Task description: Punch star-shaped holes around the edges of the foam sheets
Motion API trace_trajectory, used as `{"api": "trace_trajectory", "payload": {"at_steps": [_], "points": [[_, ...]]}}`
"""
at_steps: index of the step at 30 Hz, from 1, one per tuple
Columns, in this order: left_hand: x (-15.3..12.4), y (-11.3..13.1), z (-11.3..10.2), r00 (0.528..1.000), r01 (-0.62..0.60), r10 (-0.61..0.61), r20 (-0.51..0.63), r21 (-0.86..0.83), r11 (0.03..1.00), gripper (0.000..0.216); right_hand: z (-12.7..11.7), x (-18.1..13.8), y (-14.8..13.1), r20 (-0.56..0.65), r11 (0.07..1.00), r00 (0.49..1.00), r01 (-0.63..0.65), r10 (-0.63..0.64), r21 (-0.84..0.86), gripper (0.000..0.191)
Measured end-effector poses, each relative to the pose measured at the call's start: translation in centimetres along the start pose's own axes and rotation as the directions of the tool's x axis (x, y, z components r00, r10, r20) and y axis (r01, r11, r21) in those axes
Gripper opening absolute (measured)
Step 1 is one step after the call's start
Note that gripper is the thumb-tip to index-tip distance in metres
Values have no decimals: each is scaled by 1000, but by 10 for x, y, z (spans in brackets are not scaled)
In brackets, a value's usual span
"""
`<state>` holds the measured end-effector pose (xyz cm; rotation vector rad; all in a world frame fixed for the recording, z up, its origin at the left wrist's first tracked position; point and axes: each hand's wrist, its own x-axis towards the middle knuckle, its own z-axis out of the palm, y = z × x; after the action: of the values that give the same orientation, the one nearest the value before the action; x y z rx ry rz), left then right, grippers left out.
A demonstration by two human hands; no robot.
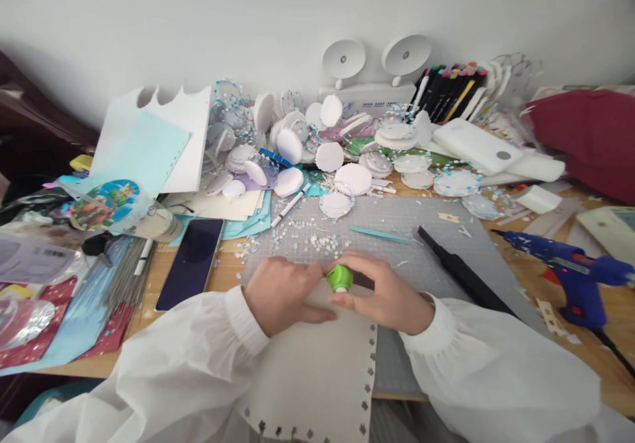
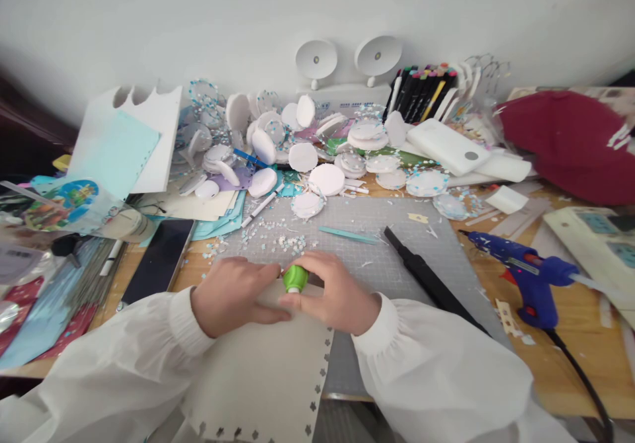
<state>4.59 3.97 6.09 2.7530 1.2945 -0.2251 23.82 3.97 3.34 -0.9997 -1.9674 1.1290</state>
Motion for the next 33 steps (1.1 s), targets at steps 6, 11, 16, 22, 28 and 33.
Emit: {"api": "trace_trajectory", "payload": {"at_steps": [6, 11, 16, 22, 28, 33], "points": [[-5, -8, 7, 999, 1, -1, 36, 10, 1000, 47, -11, 1, 1, -132, 941, 957, -218, 258, 259, 24], [-3, -15, 15, 998, -44, 41, -43, -78, 996, 40, -10, 2, 5, -38, 858, 951, -259, 306, 444, 32], [3, -16, 20, 956, -145, 84, -282, -206, 968, 27, -2, 3, 13, 46, 759, 936, -310, 348, 573, 56], [7, -12, 29, 795, -287, -73, -602, -480, 829, 14, 3, 5, 17, 121, 716, 940, -322, 318, 620, 68], [6, -10, 37, 791, -358, -141, -595, -638, 682, 18, 11, 4, 23, 135, 685, 920, -366, 367, 630, 69], [4, -10, 38, 789, -390, -153, -596, -676, 626, 37, 18, 1, 15, 172, 710, 913, -396, 369, 583, 63]]}}
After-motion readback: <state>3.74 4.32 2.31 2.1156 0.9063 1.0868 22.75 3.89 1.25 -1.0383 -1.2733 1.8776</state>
